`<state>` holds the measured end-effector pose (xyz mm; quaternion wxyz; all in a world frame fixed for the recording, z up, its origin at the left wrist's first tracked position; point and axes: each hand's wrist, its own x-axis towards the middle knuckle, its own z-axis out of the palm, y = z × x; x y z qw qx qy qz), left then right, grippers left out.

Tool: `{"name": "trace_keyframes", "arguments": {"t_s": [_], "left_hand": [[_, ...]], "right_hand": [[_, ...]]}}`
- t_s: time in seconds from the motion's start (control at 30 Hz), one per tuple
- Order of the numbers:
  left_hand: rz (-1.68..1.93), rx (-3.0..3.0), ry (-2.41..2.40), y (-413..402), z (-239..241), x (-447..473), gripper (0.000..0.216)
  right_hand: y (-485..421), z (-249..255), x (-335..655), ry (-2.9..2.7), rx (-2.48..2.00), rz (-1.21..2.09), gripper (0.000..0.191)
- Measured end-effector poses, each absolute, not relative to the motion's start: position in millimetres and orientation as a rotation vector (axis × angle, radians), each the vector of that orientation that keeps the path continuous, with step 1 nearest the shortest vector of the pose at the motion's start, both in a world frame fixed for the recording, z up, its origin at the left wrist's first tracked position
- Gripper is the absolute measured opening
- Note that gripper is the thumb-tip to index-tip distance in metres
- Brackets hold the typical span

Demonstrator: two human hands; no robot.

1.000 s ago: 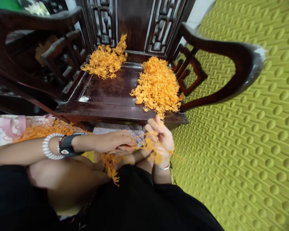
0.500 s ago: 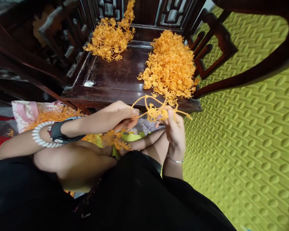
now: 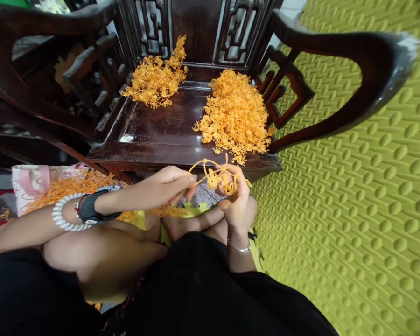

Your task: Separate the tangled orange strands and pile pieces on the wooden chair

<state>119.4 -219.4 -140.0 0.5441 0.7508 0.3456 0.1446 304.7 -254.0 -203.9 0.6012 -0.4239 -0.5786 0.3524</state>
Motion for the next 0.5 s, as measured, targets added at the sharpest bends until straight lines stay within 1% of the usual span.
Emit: {"name": "trace_keyframes", "arguments": {"t_s": [0.1, 0.17, 0.2, 0.33, 0.5], "left_hand": [[0.298, 1.854, 0.816, -223.0, -140.2, 125.3, 0.041], [0.314, 1.889, 0.825, -223.3, -139.2, 126.8, 0.041], [0.335, 1.912, 0.837, -222.6, -138.2, 126.3, 0.04], [0.411, 2.055, 0.867, -217.6, -133.6, 117.3, 0.037], [0.366, 2.213, 0.846, -215.5, -131.5, 108.7, 0.035]], "right_hand": [[-251.2, -193.6, 288.1, -1.339, -1.07, 0.712, 0.05], [-248.8, -189.6, 281.6, -1.323, -1.152, 0.709, 0.033], [-247.5, -187.8, 280.9, -1.319, -1.165, 0.751, 0.03], [-244.9, -176.3, 292.2, -1.405, -1.105, 0.974, 0.048], [-251.4, -159.8, 315.8, -1.677, -1.201, 0.967, 0.053]]}}
